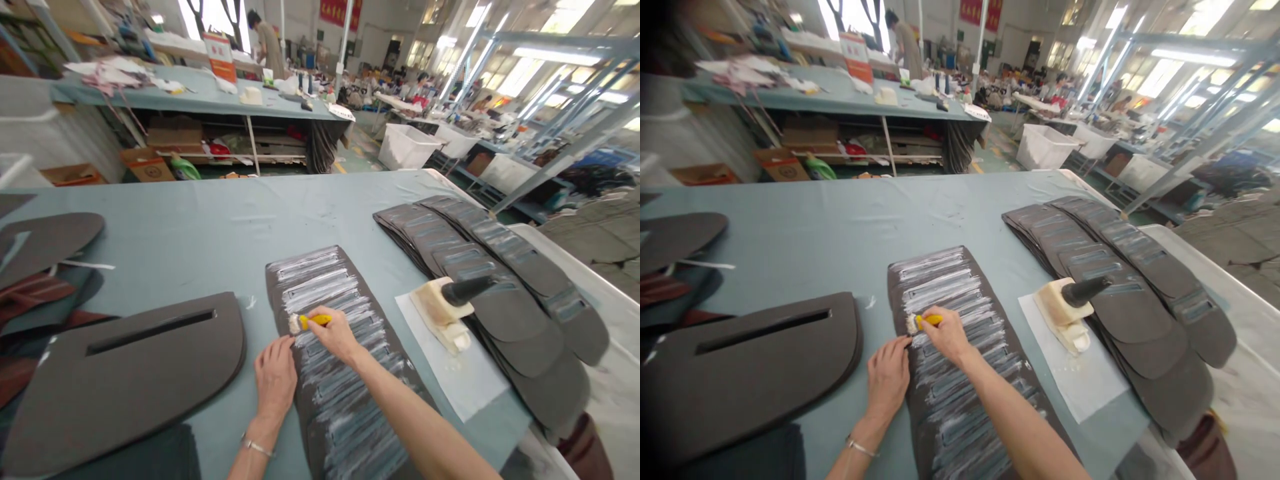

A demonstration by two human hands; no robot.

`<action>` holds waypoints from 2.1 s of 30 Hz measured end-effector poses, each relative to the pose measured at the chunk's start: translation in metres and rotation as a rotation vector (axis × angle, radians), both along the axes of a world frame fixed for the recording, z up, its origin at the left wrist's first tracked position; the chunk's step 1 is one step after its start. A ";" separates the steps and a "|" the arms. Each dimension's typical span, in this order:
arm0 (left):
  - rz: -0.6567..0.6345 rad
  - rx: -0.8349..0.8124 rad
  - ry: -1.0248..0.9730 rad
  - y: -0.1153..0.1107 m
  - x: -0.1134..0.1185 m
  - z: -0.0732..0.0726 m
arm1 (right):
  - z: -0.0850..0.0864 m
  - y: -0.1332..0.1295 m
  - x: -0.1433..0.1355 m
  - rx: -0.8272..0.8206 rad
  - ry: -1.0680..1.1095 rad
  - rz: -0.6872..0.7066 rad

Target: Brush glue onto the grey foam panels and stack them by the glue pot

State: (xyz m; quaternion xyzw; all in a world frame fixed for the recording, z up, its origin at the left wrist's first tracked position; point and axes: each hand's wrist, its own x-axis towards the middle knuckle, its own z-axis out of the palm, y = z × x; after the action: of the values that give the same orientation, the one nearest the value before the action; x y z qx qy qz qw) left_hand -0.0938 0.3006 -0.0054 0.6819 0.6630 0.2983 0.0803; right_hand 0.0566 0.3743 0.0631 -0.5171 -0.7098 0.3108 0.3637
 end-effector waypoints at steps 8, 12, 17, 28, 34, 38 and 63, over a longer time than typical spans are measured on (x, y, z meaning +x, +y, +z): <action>0.011 -0.011 -0.027 0.000 -0.003 -0.006 | 0.013 0.026 0.145 0.033 -0.162 -0.575; 0.061 0.012 -0.124 -0.009 0.001 -0.004 | 0.018 -0.003 0.094 0.080 -0.092 -0.425; -0.040 0.006 -0.006 -0.036 0.011 -0.006 | 0.006 -0.034 0.024 0.033 -0.053 -0.019; -0.068 -0.013 0.073 -0.049 0.014 -0.002 | 0.025 -0.041 0.138 0.105 -0.249 -0.387; -0.067 -0.043 0.008 -0.055 0.019 -0.002 | 0.016 -0.056 0.129 0.050 -0.330 -0.509; -0.027 -0.102 -0.239 -0.052 0.017 0.006 | 0.020 -0.070 0.124 0.154 -0.322 -0.497; 0.177 -0.435 -0.929 -0.148 0.063 -0.019 | -0.033 -0.143 0.212 -0.250 -0.712 -0.370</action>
State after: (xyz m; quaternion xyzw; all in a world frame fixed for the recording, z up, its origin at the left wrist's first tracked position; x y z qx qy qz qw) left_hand -0.0309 0.1525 -0.0245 0.3867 0.6592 0.4303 0.4804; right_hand 0.2681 0.2314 0.0304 -0.7511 -0.6431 0.1260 0.0799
